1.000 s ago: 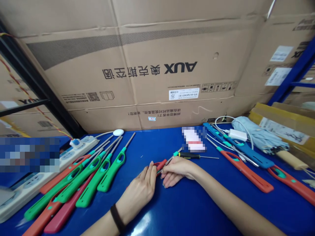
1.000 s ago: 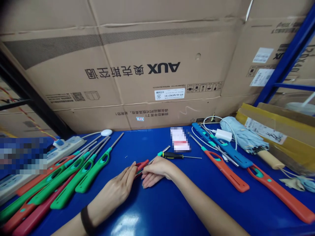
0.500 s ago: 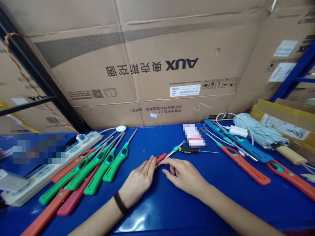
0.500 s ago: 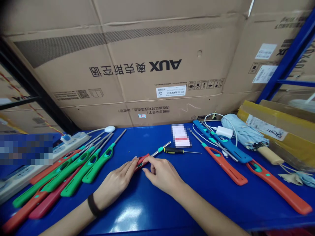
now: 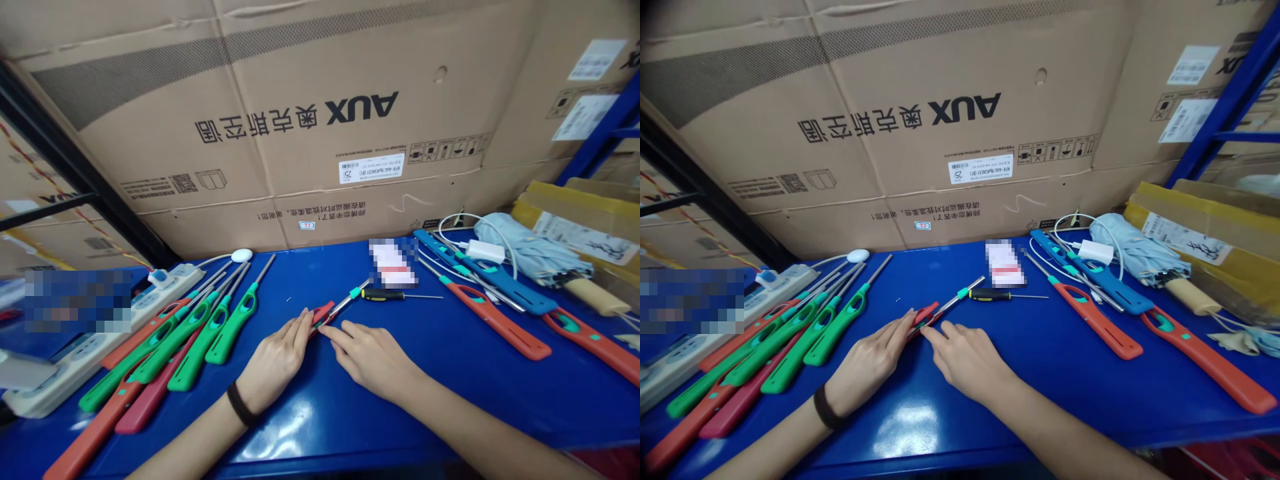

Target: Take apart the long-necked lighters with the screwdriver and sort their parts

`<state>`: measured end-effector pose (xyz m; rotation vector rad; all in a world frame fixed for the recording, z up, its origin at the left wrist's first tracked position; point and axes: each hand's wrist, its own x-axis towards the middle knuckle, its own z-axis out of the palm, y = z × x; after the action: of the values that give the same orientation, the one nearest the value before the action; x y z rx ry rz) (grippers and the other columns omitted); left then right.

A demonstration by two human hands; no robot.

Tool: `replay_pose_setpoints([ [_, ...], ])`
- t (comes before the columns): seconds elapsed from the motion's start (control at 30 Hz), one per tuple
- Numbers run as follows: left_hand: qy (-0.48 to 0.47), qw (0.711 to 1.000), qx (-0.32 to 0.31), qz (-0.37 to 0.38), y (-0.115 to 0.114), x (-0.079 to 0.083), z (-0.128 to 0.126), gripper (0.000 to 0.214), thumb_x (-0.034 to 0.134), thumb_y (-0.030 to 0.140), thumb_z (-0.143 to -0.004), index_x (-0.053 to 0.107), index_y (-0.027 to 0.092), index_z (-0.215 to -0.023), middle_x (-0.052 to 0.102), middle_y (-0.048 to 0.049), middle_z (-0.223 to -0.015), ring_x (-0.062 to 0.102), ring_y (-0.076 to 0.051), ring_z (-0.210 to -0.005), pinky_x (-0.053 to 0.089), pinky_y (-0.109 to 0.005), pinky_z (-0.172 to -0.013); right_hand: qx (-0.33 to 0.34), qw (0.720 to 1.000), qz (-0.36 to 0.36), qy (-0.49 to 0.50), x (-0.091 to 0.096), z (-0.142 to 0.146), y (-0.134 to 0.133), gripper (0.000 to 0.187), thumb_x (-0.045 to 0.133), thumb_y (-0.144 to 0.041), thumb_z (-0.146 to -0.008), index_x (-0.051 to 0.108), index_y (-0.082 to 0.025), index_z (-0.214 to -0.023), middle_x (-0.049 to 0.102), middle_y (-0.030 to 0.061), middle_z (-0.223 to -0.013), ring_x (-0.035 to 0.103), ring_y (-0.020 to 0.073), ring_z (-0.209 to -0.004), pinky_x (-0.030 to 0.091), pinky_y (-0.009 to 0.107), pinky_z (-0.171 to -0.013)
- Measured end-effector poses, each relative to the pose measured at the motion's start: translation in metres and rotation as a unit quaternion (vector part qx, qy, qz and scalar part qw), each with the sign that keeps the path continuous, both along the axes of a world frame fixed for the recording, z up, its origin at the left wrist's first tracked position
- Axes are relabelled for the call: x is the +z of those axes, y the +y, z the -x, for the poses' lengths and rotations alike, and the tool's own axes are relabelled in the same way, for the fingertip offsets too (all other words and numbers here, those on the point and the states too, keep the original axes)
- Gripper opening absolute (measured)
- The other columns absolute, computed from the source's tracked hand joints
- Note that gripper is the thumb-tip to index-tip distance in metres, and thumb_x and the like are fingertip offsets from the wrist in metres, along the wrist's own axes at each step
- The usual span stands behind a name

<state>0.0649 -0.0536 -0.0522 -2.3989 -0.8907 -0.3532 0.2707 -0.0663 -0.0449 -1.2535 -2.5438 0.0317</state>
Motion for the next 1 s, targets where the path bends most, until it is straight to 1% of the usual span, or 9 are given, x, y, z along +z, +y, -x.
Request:
replay_pose_setpoints([
  [0.1,-0.009,1.000,-0.011,0.000,0.001,-0.003,0.001,0.037,0.024,0.008,-0.096,0.046,-0.003,-0.123,0.062,-0.0268,-0.115,0.065,-0.025,-0.102,0.057,-0.032,-0.082,0.003,1.000,-0.007,-0.024,0.001,0.001,0.001,0.034,0.044,-0.018,-0.091,0.053,-0.024,-0.123,0.066,0.0043,-0.087,0.067,0.0200,-0.074,0.038,0.027,-0.052],
  [0.17,-0.018,1.000,-0.015,0.019,0.002,-0.003,0.002,0.037,0.024,0.012,-0.098,0.045,-0.002,-0.126,0.060,-0.0254,-0.118,0.064,-0.025,-0.106,0.056,-0.032,-0.084,0.000,1.000,0.008,-0.016,0.004,0.001,0.004,0.033,0.043,-0.019,-0.091,0.054,-0.023,-0.121,0.068,0.0038,-0.086,0.067,0.0200,-0.072,0.037,0.027,-0.051],
  [0.3,-0.048,0.996,-0.030,0.071,0.002,0.002,0.004,0.038,0.027,0.020,-0.100,0.045,0.001,-0.128,0.059,-0.0219,-0.122,0.060,-0.022,-0.111,0.055,-0.031,-0.089,0.008,0.998,0.061,0.019,0.013,-0.001,0.011,0.029,0.043,-0.021,-0.092,0.056,-0.026,-0.117,0.072,0.0013,-0.088,0.069,0.0196,-0.073,0.037,0.027,-0.054],
  [0.43,-0.051,0.992,-0.035,0.111,0.001,0.008,0.006,0.038,0.028,0.023,-0.100,0.048,0.005,-0.128,0.059,-0.0178,-0.125,0.057,-0.019,-0.116,0.051,-0.029,-0.095,0.024,0.997,0.071,0.020,0.016,-0.007,0.014,0.031,0.045,-0.022,-0.091,0.057,-0.029,-0.119,0.073,0.0011,-0.092,0.069,0.0201,-0.076,0.038,0.026,-0.057],
  [0.63,-0.037,0.996,-0.034,0.080,0.000,0.006,0.005,0.036,0.032,0.025,-0.100,0.050,0.009,-0.126,0.059,-0.0156,-0.125,0.058,-0.020,-0.114,0.052,-0.030,-0.092,0.053,0.998,0.032,0.014,0.006,-0.018,0.013,0.034,0.047,-0.021,-0.089,0.061,-0.028,-0.119,0.071,0.0014,-0.081,0.068,0.0188,-0.070,0.040,0.026,-0.057],
  [0.73,-0.011,0.997,-0.024,0.077,-0.001,0.008,0.003,0.037,0.030,0.020,-0.099,0.051,0.007,-0.127,0.058,-0.0163,-0.126,0.057,-0.021,-0.115,0.053,-0.031,-0.092,0.014,0.996,0.021,0.083,0.002,-0.022,0.014,0.033,0.045,-0.020,-0.090,0.063,-0.025,-0.118,0.072,0.0021,-0.088,0.067,0.0166,-0.076,0.044,0.024,-0.063],
  [0.8,0.004,0.997,-0.017,0.076,-0.002,0.009,0.002,0.037,0.030,0.017,-0.098,0.051,0.006,-0.127,0.057,-0.0172,-0.127,0.058,-0.022,-0.115,0.053,-0.031,-0.092,-0.019,0.995,0.017,0.100,0.002,-0.023,0.016,0.035,0.045,-0.019,-0.091,0.061,-0.024,-0.121,0.072,0.0028,-0.090,0.067,0.0160,-0.076,0.045,0.024,-0.063],
  [0.93,0.008,0.996,-0.008,0.091,-0.004,0.010,0.001,0.037,0.034,0.013,-0.094,0.051,0.006,-0.127,0.056,-0.0175,-0.128,0.058,-0.023,-0.114,0.054,-0.032,-0.091,-0.043,0.999,0.007,0.030,0.007,-0.021,0.017,0.038,0.046,-0.024,-0.091,0.055,-0.028,-0.128,0.072,0.0034,-0.085,0.067,0.0174,-0.067,0.043,0.025,-0.054],
  [1.0,0.007,0.994,-0.013,0.107,-0.005,0.012,0.002,0.040,0.035,0.009,-0.092,0.048,0.005,-0.129,0.053,-0.0185,-0.130,0.055,-0.024,-0.118,0.052,-0.034,-0.093,-0.044,0.999,0.008,0.002,0.010,-0.017,0.018,0.039,0.046,-0.023,-0.091,0.054,-0.028,-0.129,0.072,0.0039,-0.085,0.067,0.0185,-0.067,0.043,0.026,-0.053],
])
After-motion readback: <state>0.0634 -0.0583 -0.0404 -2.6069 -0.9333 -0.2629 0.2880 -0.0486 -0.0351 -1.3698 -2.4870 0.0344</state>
